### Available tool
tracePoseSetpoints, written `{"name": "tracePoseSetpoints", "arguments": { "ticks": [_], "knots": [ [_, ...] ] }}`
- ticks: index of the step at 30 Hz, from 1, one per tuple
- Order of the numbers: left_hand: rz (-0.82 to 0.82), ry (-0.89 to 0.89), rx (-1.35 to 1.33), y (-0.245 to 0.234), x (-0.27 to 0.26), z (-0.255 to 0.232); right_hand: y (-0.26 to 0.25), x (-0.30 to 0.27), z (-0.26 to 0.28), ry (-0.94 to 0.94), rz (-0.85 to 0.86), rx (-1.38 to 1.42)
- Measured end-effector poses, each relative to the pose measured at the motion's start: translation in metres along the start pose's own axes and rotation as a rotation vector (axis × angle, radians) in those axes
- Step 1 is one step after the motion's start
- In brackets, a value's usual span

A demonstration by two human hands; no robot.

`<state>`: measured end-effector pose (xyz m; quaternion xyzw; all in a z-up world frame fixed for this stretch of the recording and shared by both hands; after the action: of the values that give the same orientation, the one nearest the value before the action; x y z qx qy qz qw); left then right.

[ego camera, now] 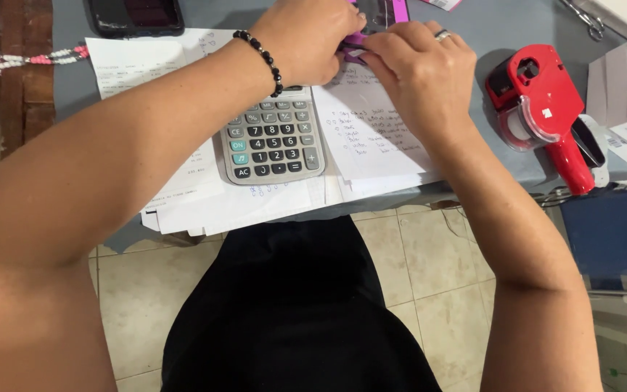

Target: Recording item details from receipts, calculating totals, and handling product boxes for pricing and inventory management.

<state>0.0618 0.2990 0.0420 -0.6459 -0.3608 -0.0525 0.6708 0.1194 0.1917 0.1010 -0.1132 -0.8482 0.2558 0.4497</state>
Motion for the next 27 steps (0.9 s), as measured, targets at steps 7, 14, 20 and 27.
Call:
{"name": "tracePoseSetpoints", "arguments": {
  "ticks": [7,14,20,27],
  "knots": [
    [0.029,-0.010,-0.006,0.005,0.000,0.004,0.009,-0.007,0.013,-0.046,0.004,0.057],
    [0.060,-0.018,-0.040,0.008,-0.001,0.004,0.028,-0.023,-0.010,0.453,0.077,0.588],
    [0.078,-0.064,-0.091,0.005,-0.003,0.005,0.032,-0.033,-0.011,0.394,0.026,0.357],
    [-0.067,-0.002,-0.008,0.008,0.000,0.007,0.030,-0.030,-0.003,0.137,-0.075,-0.066]
  ]
}}
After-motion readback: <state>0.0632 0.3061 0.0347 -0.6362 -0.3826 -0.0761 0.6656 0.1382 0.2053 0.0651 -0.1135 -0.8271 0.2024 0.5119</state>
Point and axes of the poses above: each hand's wrist, its own x-axis towards the middle knuckle, its own y-axis out of the palm, z = x × y, the point moved 9 cm from there along x, towards the middle knuckle, and after that the axes turned 9 degrees about -z, right-handed, at the moved point
